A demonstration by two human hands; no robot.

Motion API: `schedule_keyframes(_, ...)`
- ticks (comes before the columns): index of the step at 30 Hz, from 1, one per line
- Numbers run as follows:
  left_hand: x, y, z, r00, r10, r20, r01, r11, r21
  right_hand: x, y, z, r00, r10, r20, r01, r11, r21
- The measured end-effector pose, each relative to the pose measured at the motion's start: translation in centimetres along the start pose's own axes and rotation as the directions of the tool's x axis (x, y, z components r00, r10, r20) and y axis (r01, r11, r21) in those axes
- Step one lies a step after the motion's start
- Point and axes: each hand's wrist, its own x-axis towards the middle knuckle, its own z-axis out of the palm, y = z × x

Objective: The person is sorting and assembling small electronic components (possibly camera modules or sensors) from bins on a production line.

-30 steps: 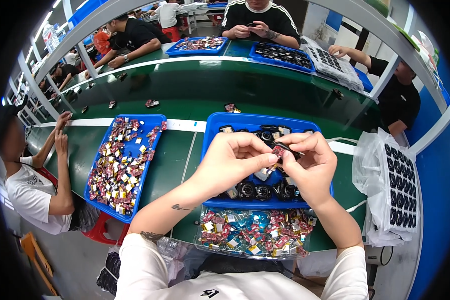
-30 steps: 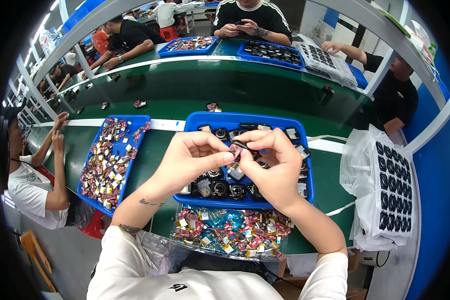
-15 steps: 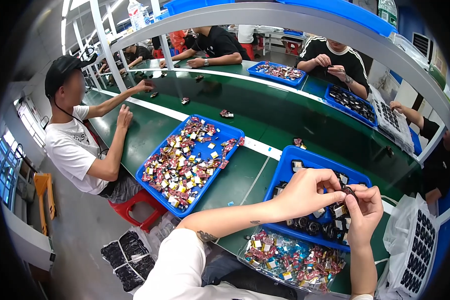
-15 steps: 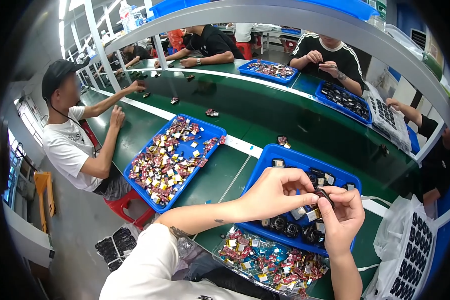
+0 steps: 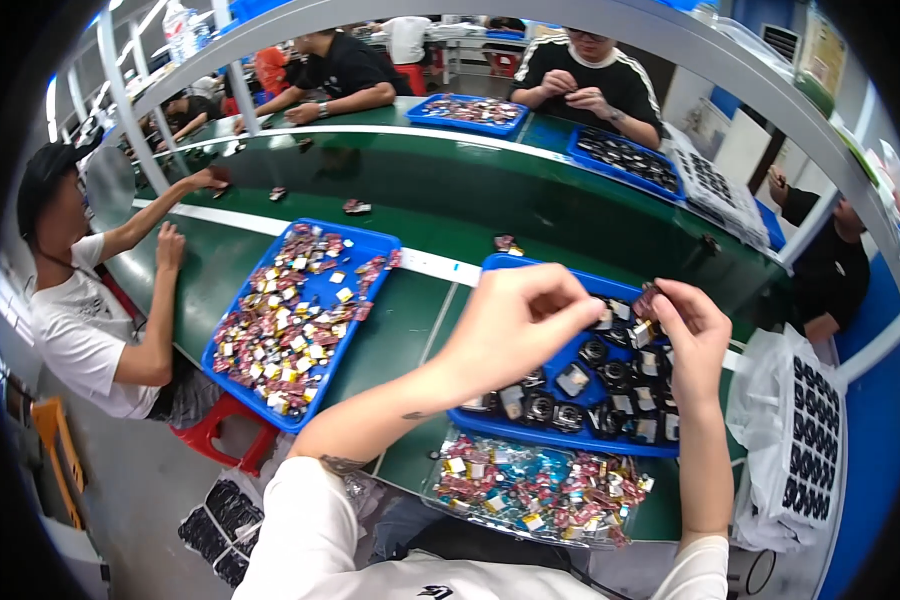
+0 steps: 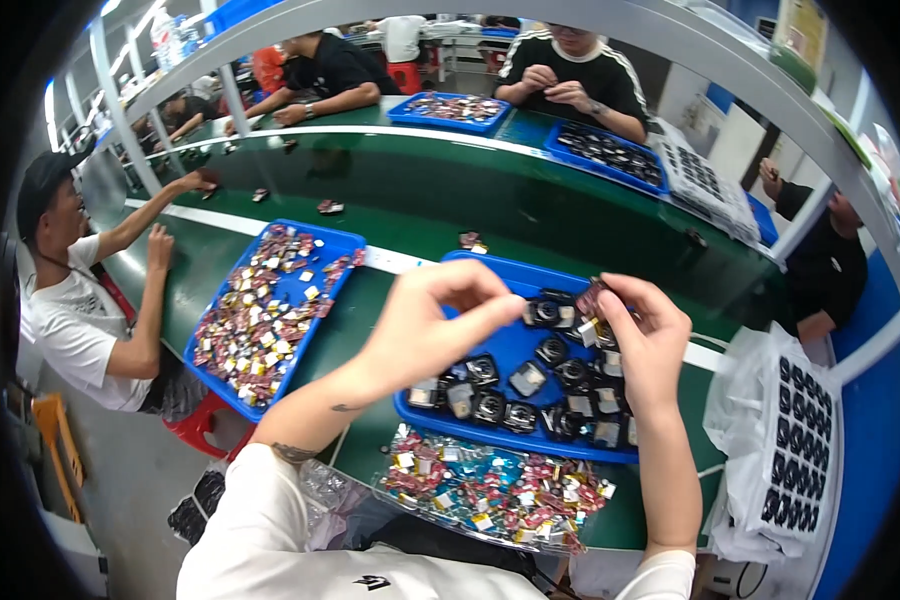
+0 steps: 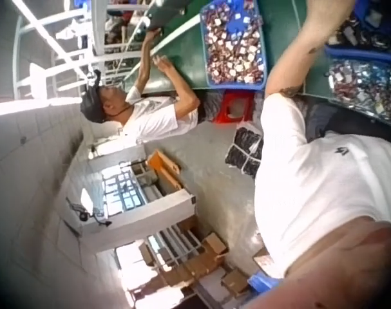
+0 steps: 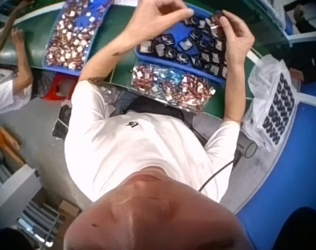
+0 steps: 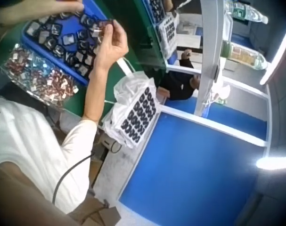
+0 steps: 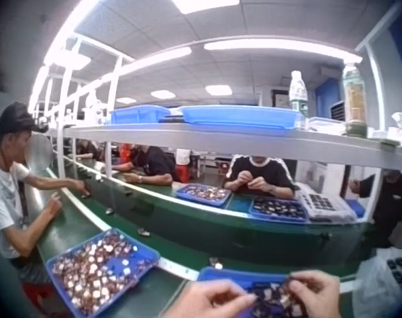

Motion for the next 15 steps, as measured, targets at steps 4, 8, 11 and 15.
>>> schedule_keyframes(4,1.2,0.6,-1.9,0.988,0.078,-0.134,-0.083,0.996,-0.036,5.0,5.0,-3.5,0.995,0.058,-0.078,-0.064,0.996,-0.070)
schedule_keyframes(8,1.7,1.0,-3.2,0.967,0.116,-0.229,-0.132,0.990,-0.055,8.9,9.5,-7.2,0.955,0.234,-0.182,-0.264,0.951,-0.161)
schedule_keyframes(11,1.6,1.7,-3.4,0.955,0.128,-0.268,-0.143,0.989,-0.039,10.6,13.4,-9.8,0.876,0.416,-0.246,-0.471,0.849,-0.241)
schedule_keyframes(15,1.0,1.5,-3.6,0.973,0.101,-0.209,-0.121,0.989,-0.083,10.8,16.4,-11.7,0.855,0.480,-0.198,-0.519,0.781,-0.346)
